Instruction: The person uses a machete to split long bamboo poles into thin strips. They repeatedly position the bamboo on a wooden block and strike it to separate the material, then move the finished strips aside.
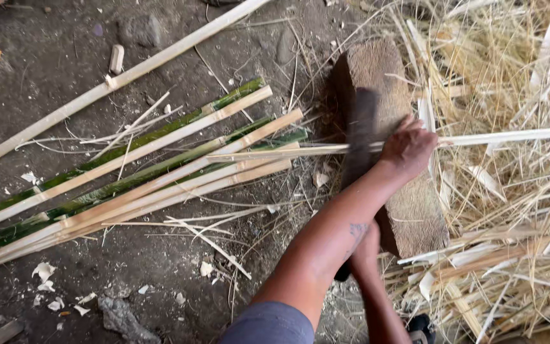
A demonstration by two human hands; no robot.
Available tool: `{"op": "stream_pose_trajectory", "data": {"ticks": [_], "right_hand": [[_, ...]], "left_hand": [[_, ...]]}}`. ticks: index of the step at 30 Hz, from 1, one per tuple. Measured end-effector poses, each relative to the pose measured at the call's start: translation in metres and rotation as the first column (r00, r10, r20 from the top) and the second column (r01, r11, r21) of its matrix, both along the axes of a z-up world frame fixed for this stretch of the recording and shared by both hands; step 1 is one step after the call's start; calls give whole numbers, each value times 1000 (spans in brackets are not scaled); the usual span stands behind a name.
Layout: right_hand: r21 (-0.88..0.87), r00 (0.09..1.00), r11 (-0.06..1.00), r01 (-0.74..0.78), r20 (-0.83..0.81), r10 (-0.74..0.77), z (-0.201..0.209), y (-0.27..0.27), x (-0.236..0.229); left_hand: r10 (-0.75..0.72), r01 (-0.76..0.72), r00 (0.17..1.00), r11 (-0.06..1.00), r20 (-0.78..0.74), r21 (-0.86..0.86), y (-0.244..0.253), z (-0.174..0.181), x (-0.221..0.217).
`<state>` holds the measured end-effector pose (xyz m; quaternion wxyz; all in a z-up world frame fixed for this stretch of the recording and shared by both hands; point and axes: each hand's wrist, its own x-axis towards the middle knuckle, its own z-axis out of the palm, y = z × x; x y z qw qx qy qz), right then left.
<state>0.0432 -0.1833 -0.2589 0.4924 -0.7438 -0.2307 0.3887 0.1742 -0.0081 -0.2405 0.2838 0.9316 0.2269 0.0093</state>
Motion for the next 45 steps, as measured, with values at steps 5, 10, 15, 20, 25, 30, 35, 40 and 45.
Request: {"op": "stream_pose_trajectory", "data": {"ticks": [5,10,15,20,25,30,35,40,45], "right_hand": [[-92,998,994,-60,-18,59,-18,-3,-19],[-169,978,985,-44,-209,7,26,42,-53],[-55,908,995,-81,-415,51,42,79,-72],[-250,785,928,278,-497,-369,44,97,-113],[-48,706,704,-708,-12,709,69,123,-181],[-177,891,897,-405,-295,344,44,65,-153],[-187,965,982,35,-251,-82,-19,-6,-40],[-127,995,988,-84,-72,75,-27,-37,5],[-103,993,995,-14,-120,2,-25,-18,-23]], "left_hand": [[97,-94,990,995,98,-37,5,-10,11],[119,-125,989,990,86,64,0,-19,1],[24,-35,997,990,-78,-140,1,-9,10],[79,-80,995,997,64,14,3,-6,1],[35,-35,999,998,-7,49,-4,1,7],[8,-18,999,979,53,201,-9,-11,0],[-24,29,999,986,-35,166,-24,-14,6],[-18,25,999,979,-35,204,-20,-10,4],[-35,50,994,988,-100,149,-18,-13,-1]]}}
